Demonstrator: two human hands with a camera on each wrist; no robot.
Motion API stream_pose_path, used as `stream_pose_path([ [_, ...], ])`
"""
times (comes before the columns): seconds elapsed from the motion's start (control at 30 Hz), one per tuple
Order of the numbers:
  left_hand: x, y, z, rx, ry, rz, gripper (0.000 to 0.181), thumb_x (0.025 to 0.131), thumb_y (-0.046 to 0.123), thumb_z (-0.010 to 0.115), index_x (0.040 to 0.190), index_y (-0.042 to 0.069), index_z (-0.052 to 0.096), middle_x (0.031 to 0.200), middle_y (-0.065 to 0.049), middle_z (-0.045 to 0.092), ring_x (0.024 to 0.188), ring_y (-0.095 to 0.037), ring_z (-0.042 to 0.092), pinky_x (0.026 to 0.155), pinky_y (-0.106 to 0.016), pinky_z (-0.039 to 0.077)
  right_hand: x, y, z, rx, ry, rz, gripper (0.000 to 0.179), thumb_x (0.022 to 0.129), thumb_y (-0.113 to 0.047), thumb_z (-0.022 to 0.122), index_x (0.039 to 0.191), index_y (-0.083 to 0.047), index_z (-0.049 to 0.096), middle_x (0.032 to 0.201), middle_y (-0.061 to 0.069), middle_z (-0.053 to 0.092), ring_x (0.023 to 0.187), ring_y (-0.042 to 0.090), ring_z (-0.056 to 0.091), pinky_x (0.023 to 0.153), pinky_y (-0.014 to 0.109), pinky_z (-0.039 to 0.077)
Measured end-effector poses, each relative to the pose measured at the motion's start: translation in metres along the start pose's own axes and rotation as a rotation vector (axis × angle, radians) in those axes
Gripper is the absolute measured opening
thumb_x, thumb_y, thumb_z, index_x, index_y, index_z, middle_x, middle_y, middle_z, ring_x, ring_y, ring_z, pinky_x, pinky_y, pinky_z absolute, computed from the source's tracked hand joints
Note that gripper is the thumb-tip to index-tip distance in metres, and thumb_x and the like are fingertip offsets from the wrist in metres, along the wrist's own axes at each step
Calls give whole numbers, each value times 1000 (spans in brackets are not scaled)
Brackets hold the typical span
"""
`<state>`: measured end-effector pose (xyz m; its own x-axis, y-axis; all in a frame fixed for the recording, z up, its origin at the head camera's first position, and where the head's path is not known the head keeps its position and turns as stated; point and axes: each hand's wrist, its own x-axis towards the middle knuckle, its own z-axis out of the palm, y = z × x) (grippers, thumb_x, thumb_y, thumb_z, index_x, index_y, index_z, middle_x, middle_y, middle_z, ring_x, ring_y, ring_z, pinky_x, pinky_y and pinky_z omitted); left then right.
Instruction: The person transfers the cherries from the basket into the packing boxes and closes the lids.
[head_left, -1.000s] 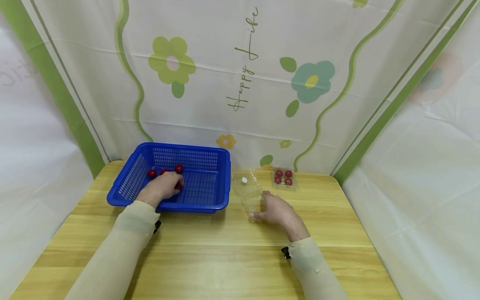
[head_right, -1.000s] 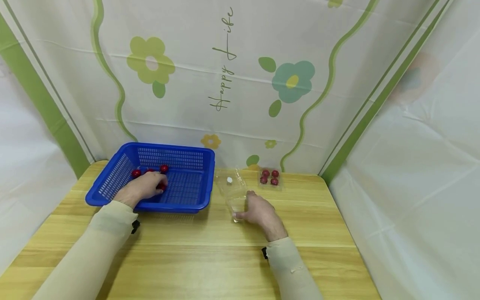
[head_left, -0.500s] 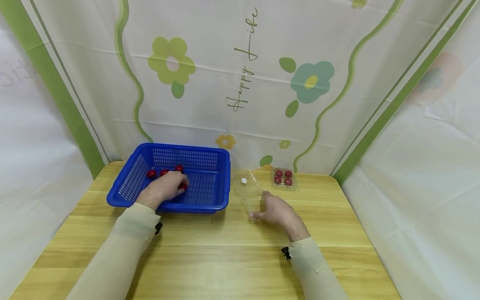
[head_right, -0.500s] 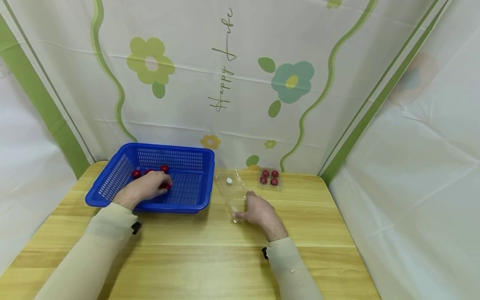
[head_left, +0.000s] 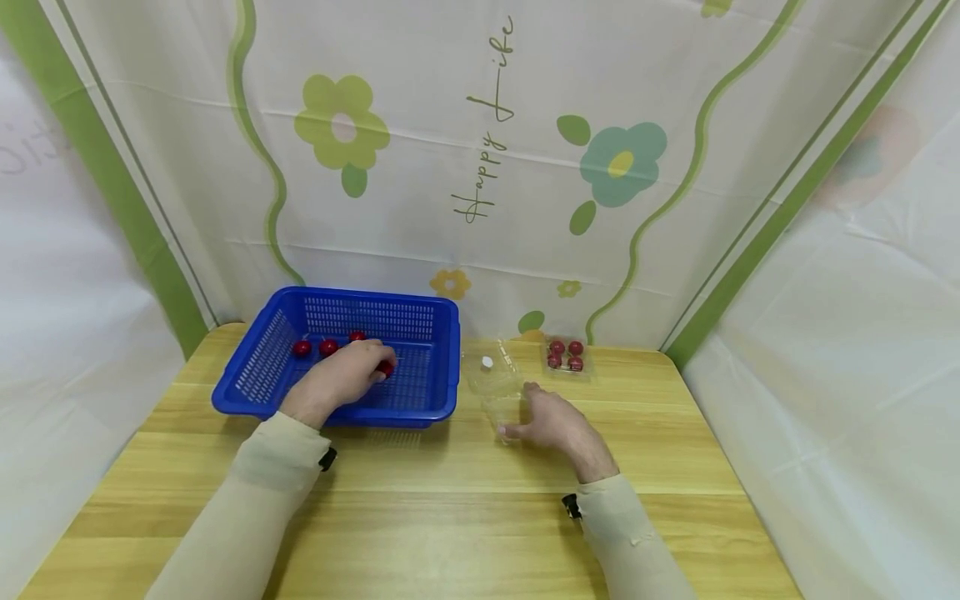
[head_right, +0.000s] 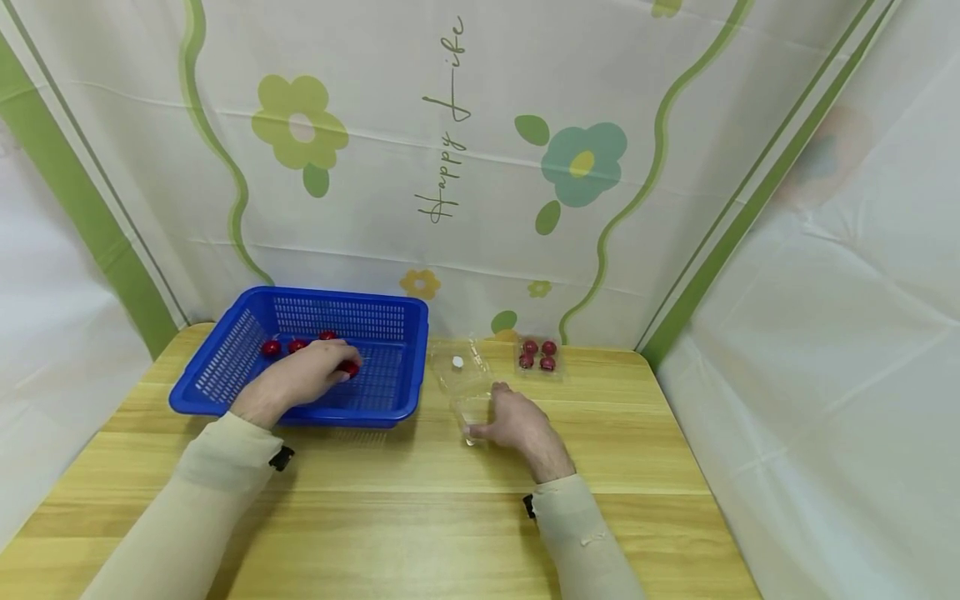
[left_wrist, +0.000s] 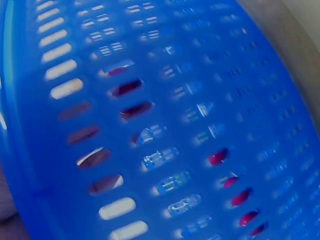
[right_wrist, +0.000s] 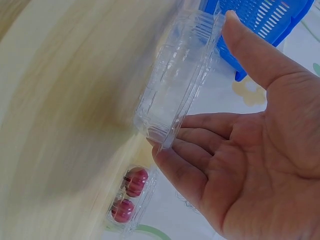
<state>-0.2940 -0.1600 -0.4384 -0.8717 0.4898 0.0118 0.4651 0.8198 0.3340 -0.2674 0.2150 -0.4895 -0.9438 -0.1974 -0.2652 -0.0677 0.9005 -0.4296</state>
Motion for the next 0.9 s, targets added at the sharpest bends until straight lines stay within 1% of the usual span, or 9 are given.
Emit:
stream_pose_path([
  [0.17,2,10,2,-13,39,11,19,114,4,74,131,4,82,134,-18,83,125,-36,80,114,-56,68,0,0,0,1,-2,3,110,102,-47,93,179,8,36,179,34,50,159,49,62,135,67,51],
  [0.3,4,18,4,-22,55,25,19,114,3,73,130,4,82,132,-17,83,124,-34,80,114,-55,68,0,1,0,3,-2,4,111,102,-48,93,179,7,36,176,35,54,153,46,68,133,67,53],
  [0.4,5,24,5,-31,58,33,19,114,2,72,130,5,82,131,-15,83,121,-32,80,112,-53,69,0,1,0,3,-4,4,111,102,-48,93,180,7,35,176,34,53,153,45,68,133,67,53],
  [0.53,7,32,7,-37,60,42,21,115,-1,69,130,6,82,131,-14,83,120,-30,80,110,-51,70,0,2,0,5,-10,3,112,103,-49,93,181,6,33,181,33,48,159,48,62,135,67,50],
  [0.63,8,36,7,-34,63,61,24,114,-5,68,129,6,82,132,-14,83,118,-29,82,108,-49,71,1,2,0,5,-13,3,113,103,-49,92,181,6,33,182,33,47,162,49,59,136,67,49],
  [0.77,7,44,6,-33,62,68,28,113,-8,66,130,7,82,136,-13,82,118,-28,83,107,-48,72,1,2,0,3,-13,5,113,103,-50,92,181,7,33,181,33,48,161,49,59,136,67,49],
  [0.9,6,51,5,-25,62,73,29,112,-10,68,130,7,82,134,-12,82,118,-27,83,106,-46,72,0,1,0,4,-15,9,113,103,-50,92,181,6,33,181,33,47,162,50,59,136,67,49],
])
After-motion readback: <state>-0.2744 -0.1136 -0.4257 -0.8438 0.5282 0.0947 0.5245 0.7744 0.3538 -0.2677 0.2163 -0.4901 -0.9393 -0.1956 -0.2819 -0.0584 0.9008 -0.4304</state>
